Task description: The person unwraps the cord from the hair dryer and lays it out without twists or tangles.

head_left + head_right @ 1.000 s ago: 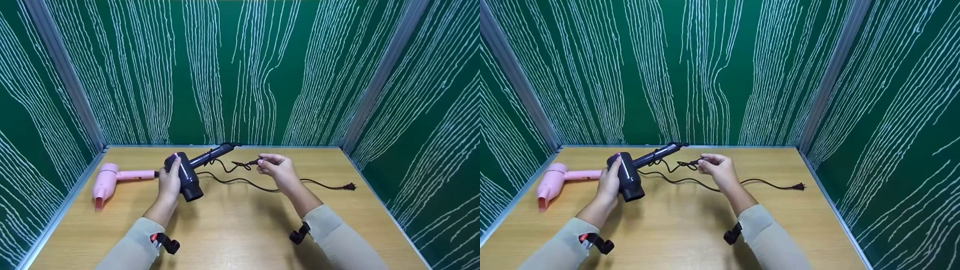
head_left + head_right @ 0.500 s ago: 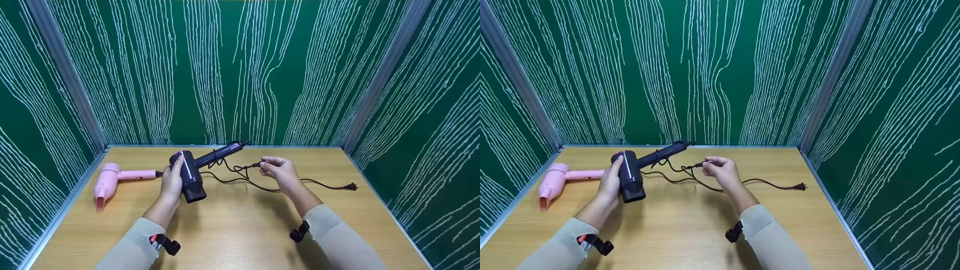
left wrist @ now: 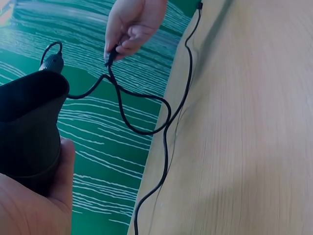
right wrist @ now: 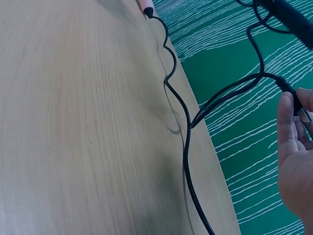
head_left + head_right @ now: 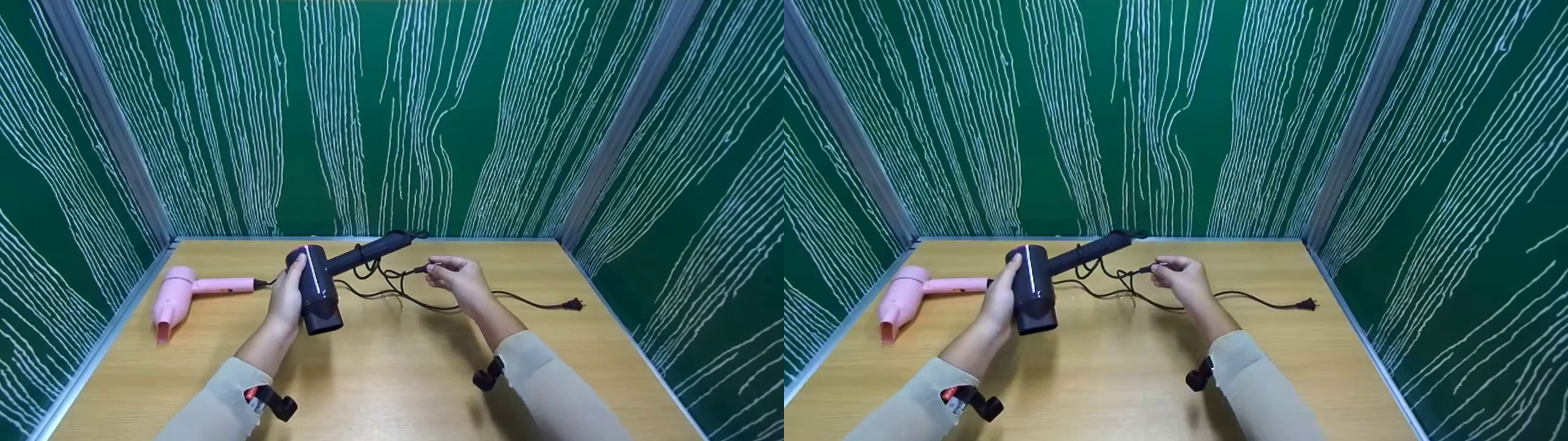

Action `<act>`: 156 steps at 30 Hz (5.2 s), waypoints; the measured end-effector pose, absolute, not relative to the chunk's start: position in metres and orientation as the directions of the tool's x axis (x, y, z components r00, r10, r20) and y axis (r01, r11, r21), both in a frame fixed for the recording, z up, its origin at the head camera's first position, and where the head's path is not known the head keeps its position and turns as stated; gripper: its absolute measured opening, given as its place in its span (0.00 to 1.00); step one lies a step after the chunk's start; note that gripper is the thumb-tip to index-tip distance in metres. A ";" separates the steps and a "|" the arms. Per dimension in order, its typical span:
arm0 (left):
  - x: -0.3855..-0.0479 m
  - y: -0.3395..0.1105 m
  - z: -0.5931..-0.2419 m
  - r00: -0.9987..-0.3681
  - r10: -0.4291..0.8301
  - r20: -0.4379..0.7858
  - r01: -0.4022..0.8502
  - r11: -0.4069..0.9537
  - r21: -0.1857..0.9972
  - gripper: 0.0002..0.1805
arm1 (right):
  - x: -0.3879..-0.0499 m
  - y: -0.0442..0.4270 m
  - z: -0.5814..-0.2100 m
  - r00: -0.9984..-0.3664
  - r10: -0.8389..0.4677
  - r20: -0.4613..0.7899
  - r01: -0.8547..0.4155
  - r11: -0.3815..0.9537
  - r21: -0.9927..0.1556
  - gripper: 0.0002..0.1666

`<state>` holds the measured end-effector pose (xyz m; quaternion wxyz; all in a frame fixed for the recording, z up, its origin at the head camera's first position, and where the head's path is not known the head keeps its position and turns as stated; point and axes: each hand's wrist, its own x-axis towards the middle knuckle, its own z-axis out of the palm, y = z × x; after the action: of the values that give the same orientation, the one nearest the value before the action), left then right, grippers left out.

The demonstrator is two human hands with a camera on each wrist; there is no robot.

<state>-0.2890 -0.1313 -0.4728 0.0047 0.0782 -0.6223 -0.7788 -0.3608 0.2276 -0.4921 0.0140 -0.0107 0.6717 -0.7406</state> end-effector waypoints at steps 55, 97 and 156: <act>-0.296 -0.152 -0.495 -0.964 -0.195 -0.183 -0.199 0.066 0.978 0.61 | -0.352 0.233 -0.435 -0.987 0.016 0.157 -0.158 -0.062 -0.986 0.17; -0.300 -0.155 -0.492 -0.955 -0.265 -0.135 -0.081 -0.205 0.975 0.48 | -0.354 0.235 -0.464 -0.993 0.080 0.083 -0.095 -0.170 -0.981 0.10; -0.240 -0.313 -0.483 -0.942 -0.241 -0.233 -0.305 0.328 0.894 0.68 | -0.319 0.388 -0.419 -0.946 0.318 0.067 -0.225 -0.490 -0.842 0.13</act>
<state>-0.2400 -0.3127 -0.4833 -0.0287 0.1674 -0.8144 -0.5549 -0.3189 0.3879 -0.4191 -0.1575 0.0486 0.4797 -0.8618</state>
